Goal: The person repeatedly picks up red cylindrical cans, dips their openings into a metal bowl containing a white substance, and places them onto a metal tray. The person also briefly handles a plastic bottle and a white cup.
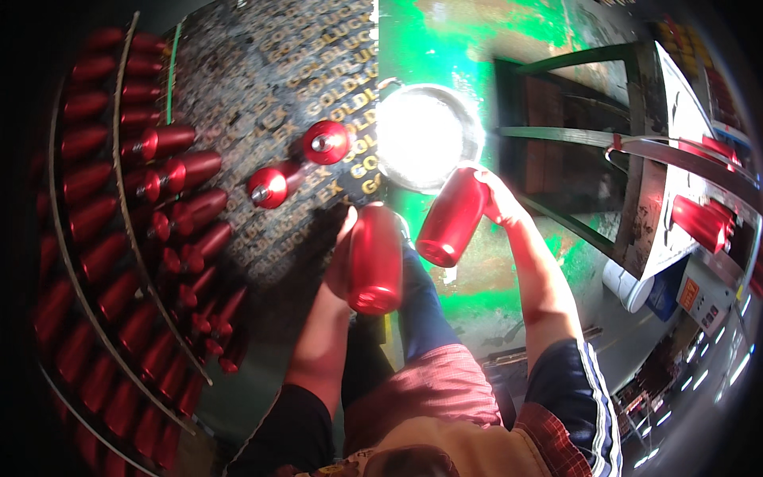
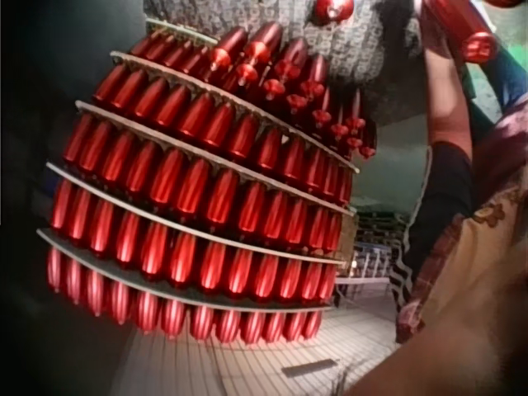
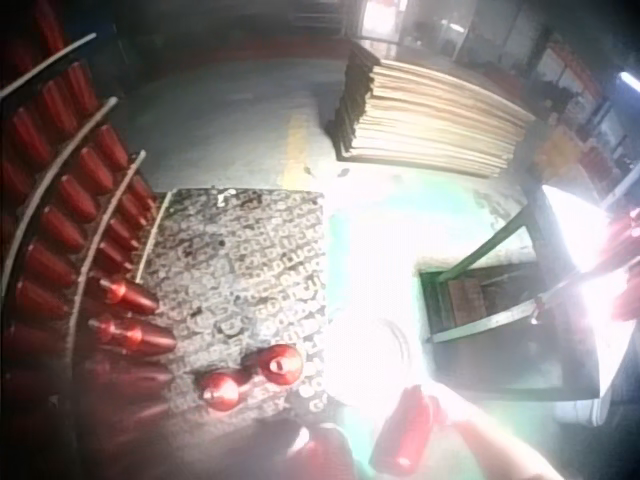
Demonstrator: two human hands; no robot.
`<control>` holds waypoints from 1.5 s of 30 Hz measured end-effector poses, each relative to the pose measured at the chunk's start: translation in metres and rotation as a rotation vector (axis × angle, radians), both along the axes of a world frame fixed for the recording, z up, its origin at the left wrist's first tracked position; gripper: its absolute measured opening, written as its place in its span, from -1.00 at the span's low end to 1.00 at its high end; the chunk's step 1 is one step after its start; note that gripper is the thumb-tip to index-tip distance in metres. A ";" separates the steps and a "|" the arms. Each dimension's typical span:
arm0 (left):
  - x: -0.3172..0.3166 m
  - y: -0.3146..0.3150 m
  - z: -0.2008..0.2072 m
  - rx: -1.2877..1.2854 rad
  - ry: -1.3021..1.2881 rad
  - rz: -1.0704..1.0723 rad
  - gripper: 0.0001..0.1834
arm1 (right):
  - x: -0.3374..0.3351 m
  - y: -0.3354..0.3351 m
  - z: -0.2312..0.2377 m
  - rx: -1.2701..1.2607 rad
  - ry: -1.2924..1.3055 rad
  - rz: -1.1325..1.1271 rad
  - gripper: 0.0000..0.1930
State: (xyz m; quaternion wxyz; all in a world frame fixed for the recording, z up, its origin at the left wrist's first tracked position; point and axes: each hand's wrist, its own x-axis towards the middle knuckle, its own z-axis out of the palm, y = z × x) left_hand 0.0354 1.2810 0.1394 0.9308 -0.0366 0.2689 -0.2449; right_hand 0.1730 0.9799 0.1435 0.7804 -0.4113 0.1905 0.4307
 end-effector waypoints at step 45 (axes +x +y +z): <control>-0.473 0.351 -0.014 2.802 0.730 0.177 -0.60 | -0.312 0.498 -0.018 -0.162 -1.716 0.698 -0.51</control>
